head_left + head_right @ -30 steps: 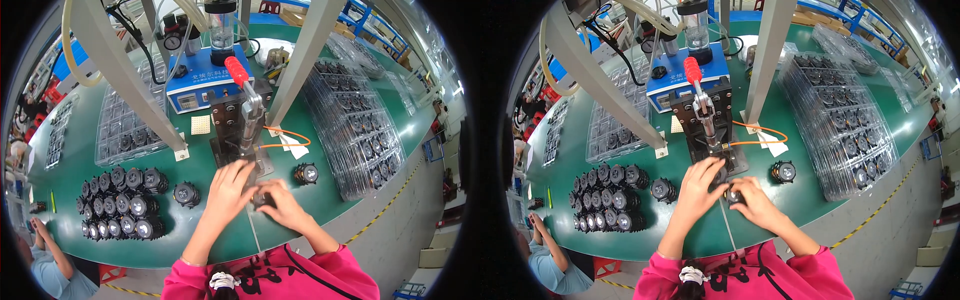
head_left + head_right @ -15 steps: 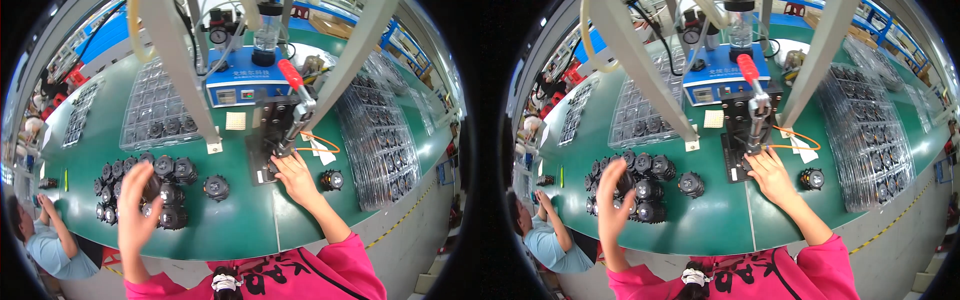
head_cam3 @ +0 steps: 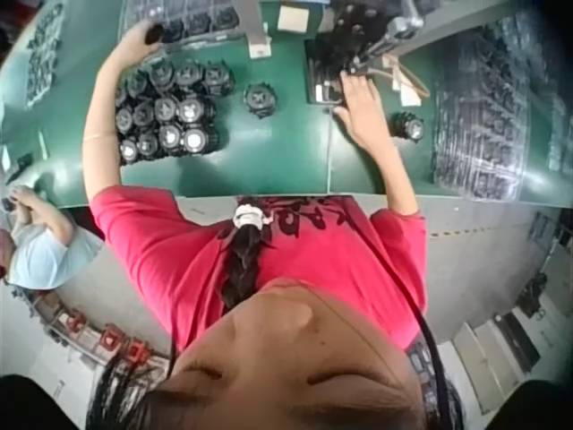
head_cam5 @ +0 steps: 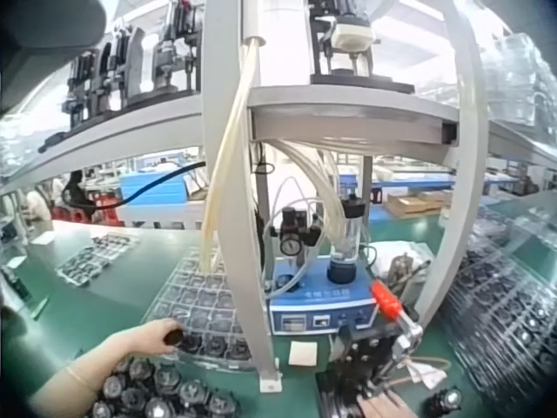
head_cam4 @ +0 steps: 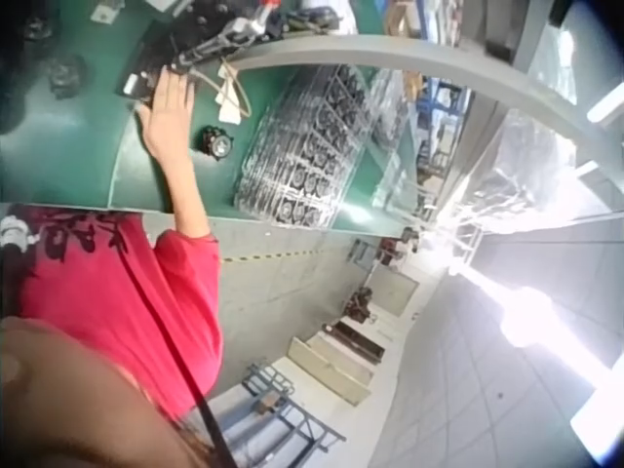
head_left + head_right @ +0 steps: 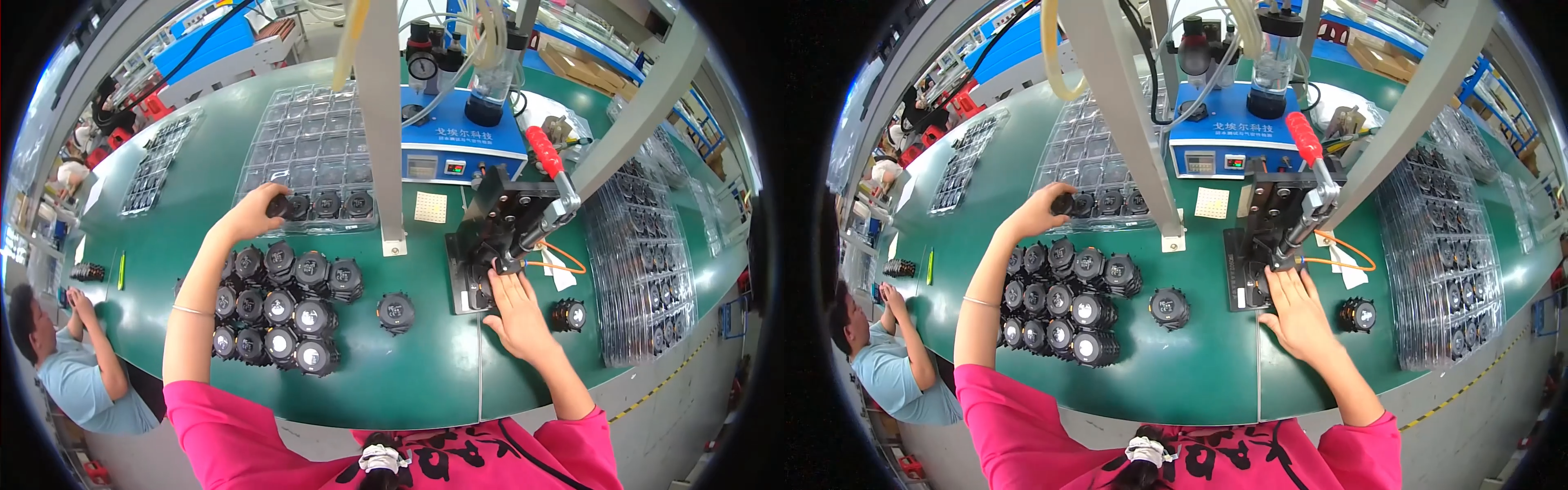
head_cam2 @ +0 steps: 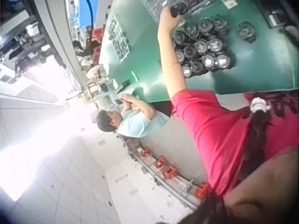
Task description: The person assembles electronic components by hand, taking them from a component tray and pressing them into a housing part using a manual toggle press.
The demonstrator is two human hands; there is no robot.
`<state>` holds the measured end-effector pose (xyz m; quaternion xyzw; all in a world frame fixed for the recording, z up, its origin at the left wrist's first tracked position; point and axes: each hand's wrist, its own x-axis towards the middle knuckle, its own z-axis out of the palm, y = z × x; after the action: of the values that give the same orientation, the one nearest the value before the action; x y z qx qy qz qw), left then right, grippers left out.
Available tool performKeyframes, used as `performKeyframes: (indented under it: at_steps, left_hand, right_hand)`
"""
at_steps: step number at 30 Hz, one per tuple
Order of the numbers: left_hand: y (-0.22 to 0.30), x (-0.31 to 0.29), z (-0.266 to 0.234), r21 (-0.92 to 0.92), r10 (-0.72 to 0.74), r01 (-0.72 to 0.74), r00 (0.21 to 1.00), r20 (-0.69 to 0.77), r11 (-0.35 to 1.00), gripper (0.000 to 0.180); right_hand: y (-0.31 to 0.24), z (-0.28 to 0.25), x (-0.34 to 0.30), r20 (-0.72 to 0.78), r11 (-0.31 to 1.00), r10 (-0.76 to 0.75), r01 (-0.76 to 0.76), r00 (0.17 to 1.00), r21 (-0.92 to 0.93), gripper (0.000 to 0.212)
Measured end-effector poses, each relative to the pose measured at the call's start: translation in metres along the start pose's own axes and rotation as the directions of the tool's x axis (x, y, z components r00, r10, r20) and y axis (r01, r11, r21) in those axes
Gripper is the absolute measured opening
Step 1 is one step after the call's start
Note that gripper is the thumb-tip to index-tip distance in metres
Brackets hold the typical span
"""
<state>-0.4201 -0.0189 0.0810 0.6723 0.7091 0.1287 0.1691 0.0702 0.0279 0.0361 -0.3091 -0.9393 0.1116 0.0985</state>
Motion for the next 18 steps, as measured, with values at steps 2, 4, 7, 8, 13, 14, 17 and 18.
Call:
performKeyframes:
  at_steps: [2, 4, 7, 8, 13, 14, 17, 18]
  left_hand:
    - [-0.002, 0.004, 0.006, -0.009, 0.015, -0.014, 0.999, 0.034, 1.000, 0.056]
    - [-0.007, 0.006, 0.012, 0.005, 0.051, -0.051, 0.998, 0.026, 0.999, 0.054]
    - [-0.003, 0.005, 0.012, -0.013, 0.021, -0.021, 1.000, 0.010, 1.000, 0.054]
    - [-0.004, 0.003, 0.013, -0.023, 0.003, -0.002, 1.000, 0.008, 1.000, 0.055]
    - [-0.018, 0.012, 0.009, 0.052, -0.013, 0.013, 1.000, -0.002, 0.999, 0.054]
    - [-0.023, 0.013, 0.009, 0.105, -0.047, 0.046, 0.999, 0.004, 0.993, 0.057]
    - [-0.004, 0.013, -0.001, 0.084, -0.139, 0.136, 0.990, 0.031, 0.987, 0.061]
    - [0.004, 0.010, -0.003, 0.004, -0.200, 0.200, 0.978, 0.056, 0.980, 0.062]
  right_hand:
    - [0.003, 0.008, 0.001, 0.008, 0.999, 0.038, -0.038, 0.999, -0.003, 0.073]
    - [-0.001, -0.007, -0.001, 0.056, 0.987, 0.010, -0.001, 0.998, -0.159, 0.075]
    - [-0.022, -0.053, 0.005, -0.077, 0.994, -0.107, 0.104, 0.991, -0.038, 0.033]
    - [-0.028, -0.069, 0.006, -0.127, 0.978, -0.102, 0.122, 0.987, 0.168, 0.019]
    - [-0.051, -0.149, 0.091, -0.742, 0.979, 0.065, 0.100, 0.667, 0.175, 0.013]
    - [-0.044, -0.159, 0.115, -0.740, 0.996, -0.002, 0.066, 0.673, 0.058, 0.018]
    - [-0.017, -0.154, 0.151, -0.714, 0.989, -0.106, -0.005, 0.692, -0.151, 0.020]
    - [-0.022, -0.159, 0.152, -0.539, 1.000, -0.017, 0.009, 0.842, -0.017, 0.021]
